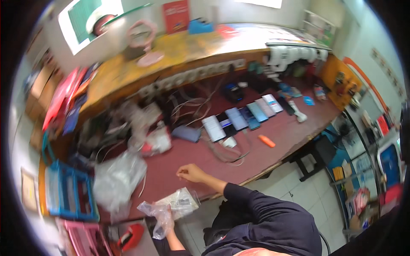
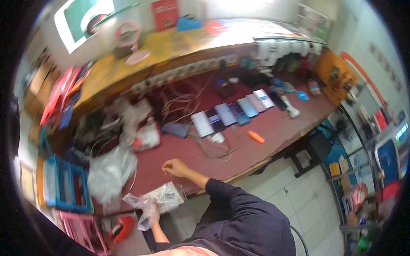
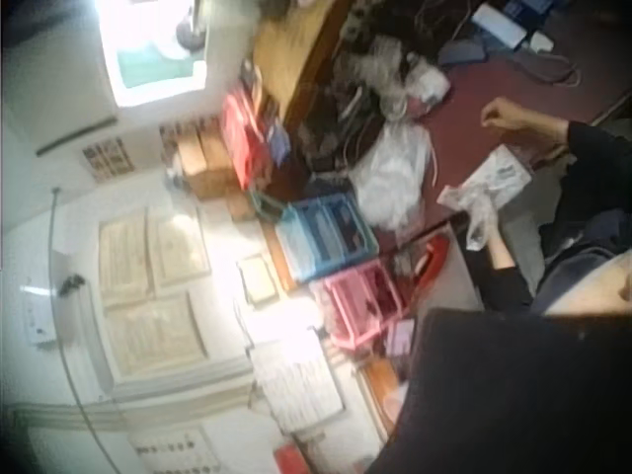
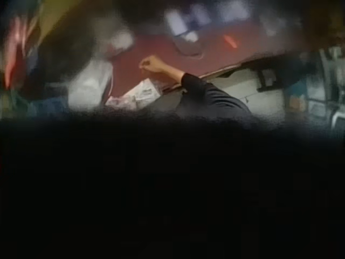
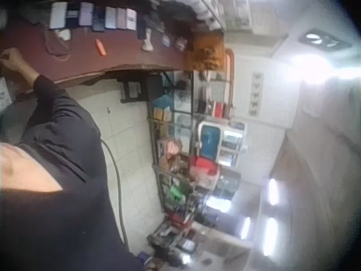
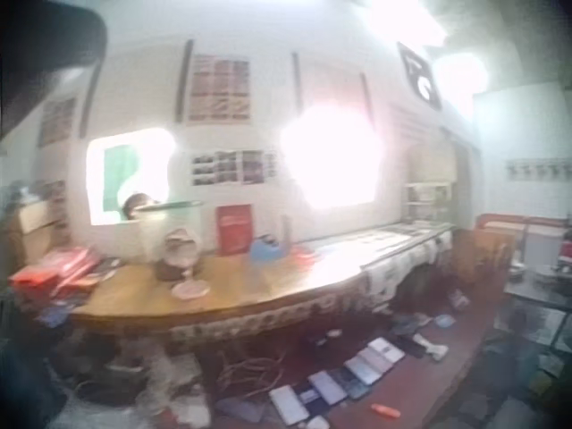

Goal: The person scoops food into a container using a spoon, adds fried chicken, and places the container into a plastic bag. The person uses a stapler to attach a receipt to the bag and then checks information on a row of mobile phones.

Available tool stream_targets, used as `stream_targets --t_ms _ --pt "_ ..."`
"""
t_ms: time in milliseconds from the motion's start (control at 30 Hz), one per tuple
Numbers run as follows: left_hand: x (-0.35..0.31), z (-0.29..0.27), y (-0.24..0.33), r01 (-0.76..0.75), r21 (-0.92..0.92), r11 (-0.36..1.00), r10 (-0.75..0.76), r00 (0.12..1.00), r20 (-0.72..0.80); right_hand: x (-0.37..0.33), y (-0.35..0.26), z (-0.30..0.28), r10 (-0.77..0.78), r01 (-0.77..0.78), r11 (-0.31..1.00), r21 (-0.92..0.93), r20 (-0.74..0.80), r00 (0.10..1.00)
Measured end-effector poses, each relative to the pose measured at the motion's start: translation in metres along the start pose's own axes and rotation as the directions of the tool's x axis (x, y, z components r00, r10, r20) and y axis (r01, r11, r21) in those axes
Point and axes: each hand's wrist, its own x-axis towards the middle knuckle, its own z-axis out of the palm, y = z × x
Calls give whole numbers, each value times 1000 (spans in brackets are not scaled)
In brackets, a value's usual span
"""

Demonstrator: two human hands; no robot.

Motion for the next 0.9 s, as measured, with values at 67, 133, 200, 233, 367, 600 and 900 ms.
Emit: stream_targets --t_ms 67,133,200,233,367,600,900 --pt "49 36 4 -311 356 881 287 950 120 -34 25 -69 -123 142 984 109 -162 979" --pt "100 52 44 -436 651 621 310 900 306 -73 41 -128 -40 47 999 20 -286 958" --pt "126 77 118 -397 716 574 145 910 389 -120 64 -173 56 -44 998 36 -478 877" --pt "130 80 185 -350 719 600 24 906 422 -145 68 -188 85 -67 996 54 -548 832" --pt "154 174 318 -829 175 531 705 546 453 -226 100 -231 183 -131 983 129 -764 619" --pt "112 400 481 -885 -365 288 908 131 399 -318 153 -309 321 -121 947 299 -902 288" --pt "101 549 554 -777 -334 534 841 529 115 -343 184 -455 440 -119 898 423 -867 234"
